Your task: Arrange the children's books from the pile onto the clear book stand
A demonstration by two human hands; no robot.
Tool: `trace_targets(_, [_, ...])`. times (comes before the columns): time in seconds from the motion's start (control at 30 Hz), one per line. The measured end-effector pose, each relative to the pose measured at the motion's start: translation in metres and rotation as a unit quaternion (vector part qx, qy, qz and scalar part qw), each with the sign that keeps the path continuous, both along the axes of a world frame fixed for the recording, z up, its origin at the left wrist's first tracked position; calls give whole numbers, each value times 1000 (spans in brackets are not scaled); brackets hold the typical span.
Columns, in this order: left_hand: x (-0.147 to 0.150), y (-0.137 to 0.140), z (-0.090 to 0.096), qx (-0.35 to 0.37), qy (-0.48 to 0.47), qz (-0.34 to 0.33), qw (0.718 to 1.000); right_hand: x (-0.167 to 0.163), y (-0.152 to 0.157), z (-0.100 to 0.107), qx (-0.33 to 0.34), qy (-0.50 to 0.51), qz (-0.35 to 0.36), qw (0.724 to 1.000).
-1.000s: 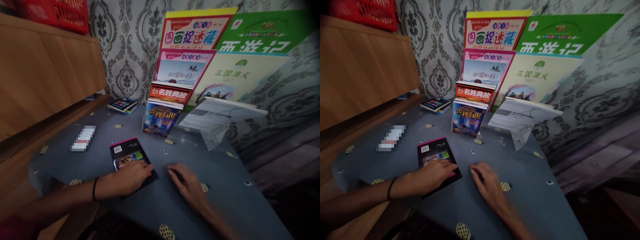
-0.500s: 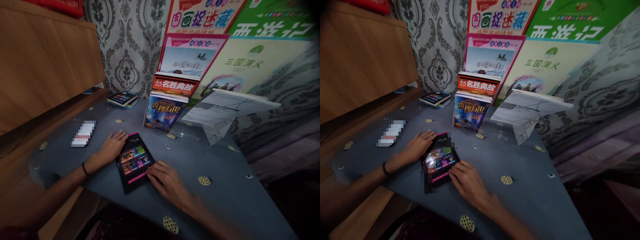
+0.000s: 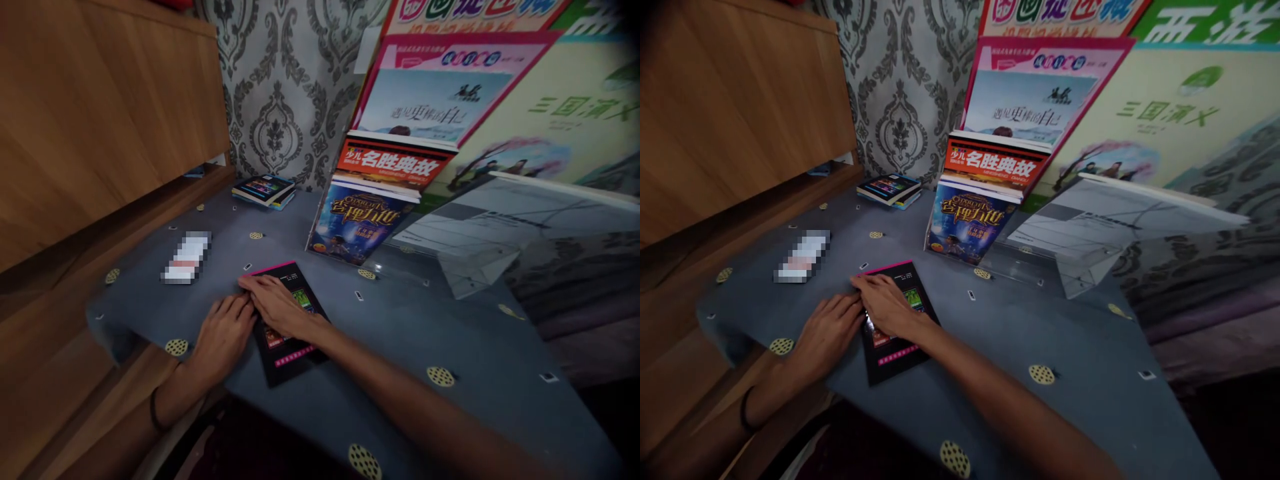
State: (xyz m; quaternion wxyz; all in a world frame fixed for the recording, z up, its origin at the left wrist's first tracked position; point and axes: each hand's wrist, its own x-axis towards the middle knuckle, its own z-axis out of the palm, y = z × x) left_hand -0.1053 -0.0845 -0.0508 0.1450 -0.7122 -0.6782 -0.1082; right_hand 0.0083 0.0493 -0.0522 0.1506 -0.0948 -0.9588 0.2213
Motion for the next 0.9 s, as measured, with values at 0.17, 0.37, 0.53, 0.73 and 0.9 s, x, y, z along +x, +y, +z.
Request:
trace_targets(0.17, [1,3,5,-13,5,1,1000,11,17,-7,37,-11,-56,998])
trace_targets(0.37, [3,1,5,-31,-2,13,999,34,33,-13,71,-15,-160,984])
trace_targets(0.53, [3,0,6,-43,-13,15,999,45,43,-18,48,0,-189,981])
trace_targets(0.73, [-7,12,14,-69,-39,-13,997,71,67,-8,-162,49,-113,979])
trace_targets(0.9, [-7,58,13,-78,-12,-78,994,78,69,0,-247,80,-126,957])
